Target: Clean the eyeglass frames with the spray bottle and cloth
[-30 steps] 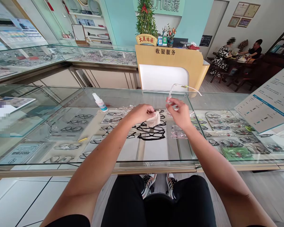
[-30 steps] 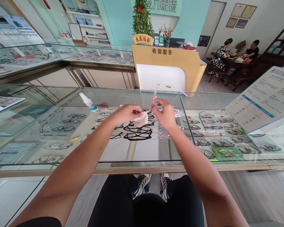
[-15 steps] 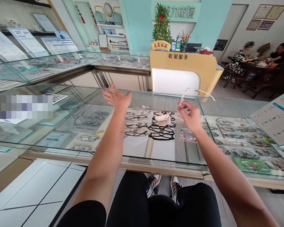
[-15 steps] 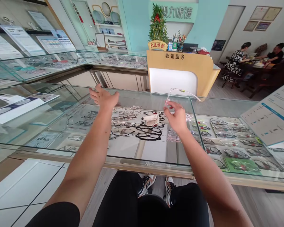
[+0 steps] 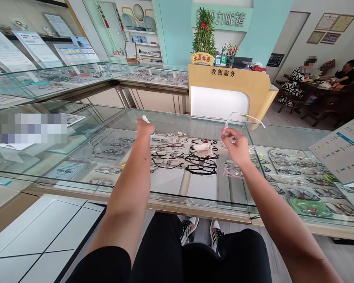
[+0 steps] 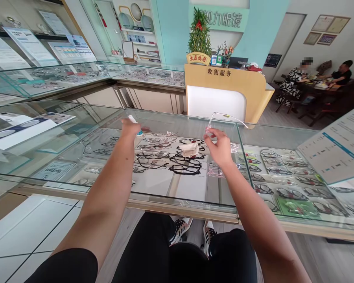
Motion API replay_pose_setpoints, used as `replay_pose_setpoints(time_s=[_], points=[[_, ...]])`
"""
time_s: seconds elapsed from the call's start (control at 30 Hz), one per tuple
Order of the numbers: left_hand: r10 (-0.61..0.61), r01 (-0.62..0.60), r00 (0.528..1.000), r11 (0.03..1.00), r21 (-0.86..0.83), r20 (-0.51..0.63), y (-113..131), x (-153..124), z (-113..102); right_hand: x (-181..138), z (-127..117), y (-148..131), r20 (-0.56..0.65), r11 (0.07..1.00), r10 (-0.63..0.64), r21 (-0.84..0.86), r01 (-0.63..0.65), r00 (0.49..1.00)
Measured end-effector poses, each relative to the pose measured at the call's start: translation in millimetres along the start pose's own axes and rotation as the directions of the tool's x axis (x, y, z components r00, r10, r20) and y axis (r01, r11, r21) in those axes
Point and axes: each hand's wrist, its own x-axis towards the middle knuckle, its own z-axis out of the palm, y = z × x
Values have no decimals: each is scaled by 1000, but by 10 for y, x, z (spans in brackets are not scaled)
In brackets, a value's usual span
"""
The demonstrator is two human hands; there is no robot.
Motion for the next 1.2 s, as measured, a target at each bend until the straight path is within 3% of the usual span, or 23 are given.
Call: replay_pose_setpoints(time_s=[0.1, 0.2, 0.3, 0.4, 0.47, 0.53, 0.6, 0.67, 0.73, 0.8, 0.87, 0.93, 0.97, 1.1, 1.2], points=[[-183, 184, 981, 983, 22, -62, 38, -35, 20, 11, -4, -1, -5, 1000, -5, 15, 5, 1000], [-177, 178, 978, 984, 0, -114, 157, -75, 40, 23, -14, -18, -14, 999, 10, 40, -10, 1000], [-54, 23, 989, 978, -210, -140, 375, -151, 77, 32, -22, -46, -26, 996, 31, 86, -29, 999], [122, -137, 990, 834, -534, -64, 669, -345, 165, 42, -21, -71, -30, 988, 57, 143, -53, 998], [241, -126, 968, 718, -684, 74, 866, -561, 252, 55, -23, -86, -26, 980, 83, 185, -77, 996], [357, -27, 903, 599, -801, 237, 1036, -819, 342, 74, -35, -106, -5, 963, 106, 251, -101, 994], [463, 145, 787, 503, -852, 407, 1168, -1074, 411, 90, -60, -137, 47, 936, 115, 329, -124, 992], [520, 323, 655, 463, -825, 548, 1263, -1283, 444, 98, -90, -176, 106, 910, 107, 391, -141, 989], [524, 456, 554, 460, -762, 647, 1329, -1429, 444, 94, -114, -215, 149, 893, 82, 427, -139, 985], [518, 532, 489, 460, -711, 701, 1370, -1514, 429, 82, -126, -247, 173, 882, 54, 453, -128, 983], [525, 559, 458, 458, -691, 718, 1391, -1557, 423, 69, -131, -268, 197, 878, 34, 463, -124, 980], [534, 539, 471, 457, -708, 703, 1392, -1573, 446, 58, -135, -283, 224, 873, 24, 471, -129, 974], [534, 507, 502, 455, -732, 680, 1384, -1574, 473, 53, -137, -288, 241, 868, 20, 478, -136, 970], [502, 216, 720, 495, -842, 480, 1301, -1543, 651, 35, -138, -313, 326, 839, 12, 511, -187, 945], [488, 22, 787, 590, -807, 378, 1214, -1503, 774, 13, -116, -338, 379, 823, 0, 526, -216, 925]])
